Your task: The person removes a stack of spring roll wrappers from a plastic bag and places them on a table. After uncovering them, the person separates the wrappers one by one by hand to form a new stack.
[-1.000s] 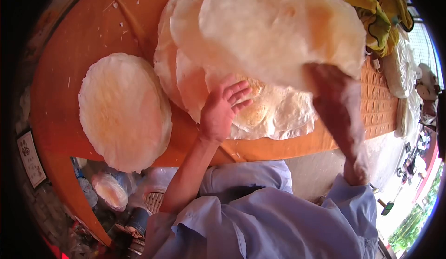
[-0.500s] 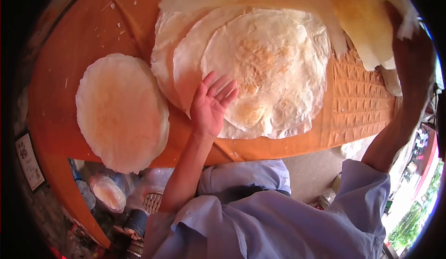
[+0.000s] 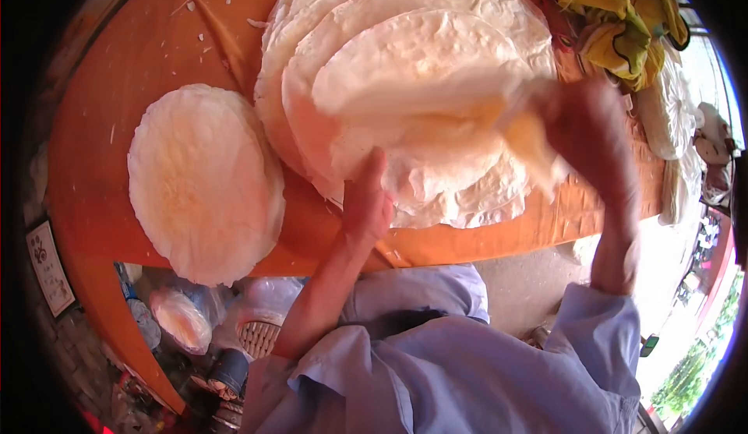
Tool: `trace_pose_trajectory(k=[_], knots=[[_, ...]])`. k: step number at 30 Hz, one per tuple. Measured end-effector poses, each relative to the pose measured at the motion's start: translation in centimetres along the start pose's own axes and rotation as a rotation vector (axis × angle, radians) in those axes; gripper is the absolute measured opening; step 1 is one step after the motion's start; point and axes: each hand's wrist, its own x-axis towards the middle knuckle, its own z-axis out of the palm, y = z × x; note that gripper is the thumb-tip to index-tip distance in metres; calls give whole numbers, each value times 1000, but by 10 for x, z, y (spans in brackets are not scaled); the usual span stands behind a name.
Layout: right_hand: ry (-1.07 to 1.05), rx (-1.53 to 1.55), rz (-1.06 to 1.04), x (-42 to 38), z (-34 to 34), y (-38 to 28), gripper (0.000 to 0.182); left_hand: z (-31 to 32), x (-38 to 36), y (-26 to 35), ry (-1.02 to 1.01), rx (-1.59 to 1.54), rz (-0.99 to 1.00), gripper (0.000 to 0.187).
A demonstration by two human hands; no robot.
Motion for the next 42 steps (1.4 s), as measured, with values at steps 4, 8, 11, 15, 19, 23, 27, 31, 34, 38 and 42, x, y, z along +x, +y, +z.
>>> trace_pose_trajectory(k=[4, 8, 11, 15, 19, 23, 27, 31, 34, 38, 42], knots=[[371, 230, 373, 15, -69, 73, 24, 6, -10, 4, 69, -16, -94, 38], [340, 302, 261, -20, -76, 64, 24, -7, -23, -6, -26, 23, -203, 39], [159, 276, -81, -3, -51, -37, 25, 7, -39, -14, -72, 28, -202, 39], [-144, 421, -95, -26, 102, -86, 14, 2, -44, -32, -74, 41, -278, 32], [-33, 451, -105, -35, 102, -89, 6, -18, -52, -22, -238, -38, -143, 35], [-121, 305, -102, -51, 98, -93, 6, -37, -51, -21, -126, -133, -97, 40], [-174, 316, -117, -69, 116, -100, 18, -49, -54, -23, -154, -82, -87, 41], [14, 504, -161, -68, 109, -112, 30, -33, -65, -4, -234, -204, -68, 35], [102, 479, -158, -74, 104, -119, 33, -24, -68, 5, -182, -255, -4, 32], [39, 403, -181, -60, 125, -98, 26, -13, -67, 20, -296, -211, 16, 36], [-46, 385, 158, -17, 37, -40, 17, -23, -63, 24, -187, 248, -20, 43]])
